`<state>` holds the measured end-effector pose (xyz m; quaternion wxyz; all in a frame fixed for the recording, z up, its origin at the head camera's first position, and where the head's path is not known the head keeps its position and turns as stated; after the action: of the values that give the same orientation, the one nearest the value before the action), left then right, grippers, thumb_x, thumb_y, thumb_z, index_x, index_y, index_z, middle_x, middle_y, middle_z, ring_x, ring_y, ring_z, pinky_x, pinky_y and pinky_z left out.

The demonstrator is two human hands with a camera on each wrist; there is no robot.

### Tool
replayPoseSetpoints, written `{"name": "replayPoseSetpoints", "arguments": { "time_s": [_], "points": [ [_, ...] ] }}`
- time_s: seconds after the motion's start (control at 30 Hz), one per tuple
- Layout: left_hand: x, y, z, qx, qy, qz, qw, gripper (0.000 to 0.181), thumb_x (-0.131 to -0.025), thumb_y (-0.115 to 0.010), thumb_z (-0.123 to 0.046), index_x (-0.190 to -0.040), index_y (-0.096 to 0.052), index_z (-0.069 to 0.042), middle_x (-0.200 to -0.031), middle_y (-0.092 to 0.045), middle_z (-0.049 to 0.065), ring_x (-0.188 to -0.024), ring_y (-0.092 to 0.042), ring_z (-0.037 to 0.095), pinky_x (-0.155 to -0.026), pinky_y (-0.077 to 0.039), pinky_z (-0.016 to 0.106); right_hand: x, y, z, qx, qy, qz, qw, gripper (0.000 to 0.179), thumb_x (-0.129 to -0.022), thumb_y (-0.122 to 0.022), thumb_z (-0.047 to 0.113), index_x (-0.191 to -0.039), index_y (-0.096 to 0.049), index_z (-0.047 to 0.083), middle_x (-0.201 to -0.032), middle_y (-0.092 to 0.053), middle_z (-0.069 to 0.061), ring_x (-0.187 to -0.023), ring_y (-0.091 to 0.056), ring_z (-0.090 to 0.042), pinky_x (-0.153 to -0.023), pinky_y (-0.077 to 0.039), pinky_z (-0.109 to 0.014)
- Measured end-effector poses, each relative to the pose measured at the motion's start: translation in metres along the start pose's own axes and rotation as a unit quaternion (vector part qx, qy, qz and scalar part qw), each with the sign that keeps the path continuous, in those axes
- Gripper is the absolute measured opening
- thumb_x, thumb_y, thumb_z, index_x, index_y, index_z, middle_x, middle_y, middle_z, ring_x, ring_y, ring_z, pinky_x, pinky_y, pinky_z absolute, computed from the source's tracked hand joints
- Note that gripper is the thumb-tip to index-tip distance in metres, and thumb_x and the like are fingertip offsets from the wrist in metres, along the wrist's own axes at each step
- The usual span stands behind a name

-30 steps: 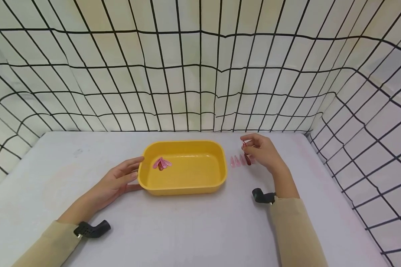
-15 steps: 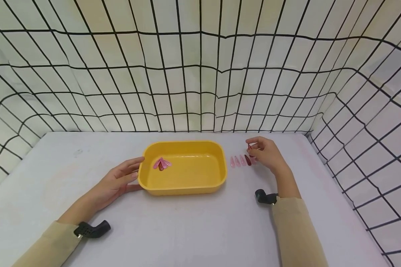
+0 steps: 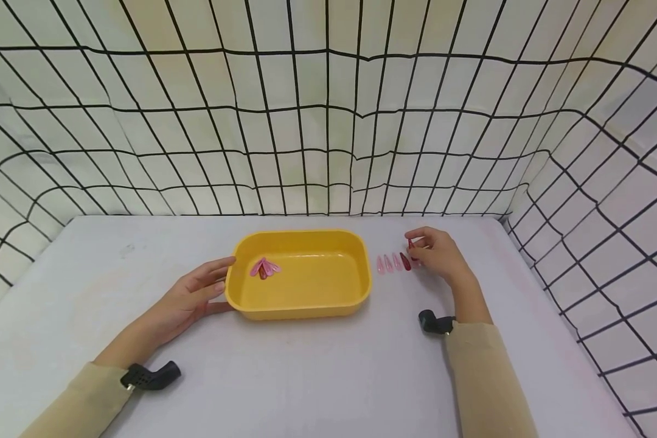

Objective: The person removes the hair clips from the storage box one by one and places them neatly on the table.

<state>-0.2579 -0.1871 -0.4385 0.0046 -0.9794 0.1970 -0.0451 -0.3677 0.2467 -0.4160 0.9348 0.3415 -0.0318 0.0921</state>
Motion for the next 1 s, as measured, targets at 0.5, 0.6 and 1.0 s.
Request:
{"name": "replayPoseSetpoints", "arguments": {
  "time_s": [0.5,0.6,1.0],
  "points": [
    [0.002,0.001,-0.002,0.000,-0.004,0.000,1.0000,0.054,-0.103,-0.055,-0.018,-0.154,-0.037,-0.016,-0.160,-0.029,0.013,-0.134,-0.051,0.023,-0.097,-0.055,0.043,-0.002,-0.004,-0.007,0.021,-0.022,0.019,0.9994,0.036,-0.098,-0.062,0.016,-0.132,-0.060,0.008,-0.110,-0.064,-0.016,-0.089,-0.058,-0.027,-0.072,-0.053,-0.024],
    [0.001,0.000,-0.002,0.002,-0.004,0.000,1.0000,0.054,-0.103,-0.056,-0.018,-0.154,-0.037,-0.015,-0.160,-0.029,0.013,-0.133,-0.051,0.023,-0.097,-0.055,0.044,-0.002,-0.004,-0.008,0.028,-0.025,0.021,0.9991,0.035,-0.098,-0.062,0.016,-0.132,-0.060,0.009,-0.110,-0.064,-0.015,-0.089,-0.058,-0.026,-0.073,-0.053,-0.025],
    [0.000,-0.001,-0.001,0.004,-0.002,0.003,1.0000,0.054,-0.104,-0.055,-0.018,-0.154,-0.036,-0.016,-0.160,-0.029,0.013,-0.132,-0.052,0.020,-0.097,-0.055,0.043,0.001,0.004,-0.011,0.032,-0.032,0.003,0.9990,0.036,-0.096,-0.063,0.013,-0.131,-0.060,0.006,-0.108,-0.063,-0.016,-0.086,-0.059,-0.026,-0.071,-0.053,-0.028]
  ]
}}
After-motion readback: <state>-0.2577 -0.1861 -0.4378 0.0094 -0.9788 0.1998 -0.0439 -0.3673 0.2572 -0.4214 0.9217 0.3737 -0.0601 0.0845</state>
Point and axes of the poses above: each hand's wrist, its own x-axis away from the middle knuckle, its own y-axis out of the back of the hand, z = x × y, the point moved 10 cm from there along -x, towards the middle knuckle
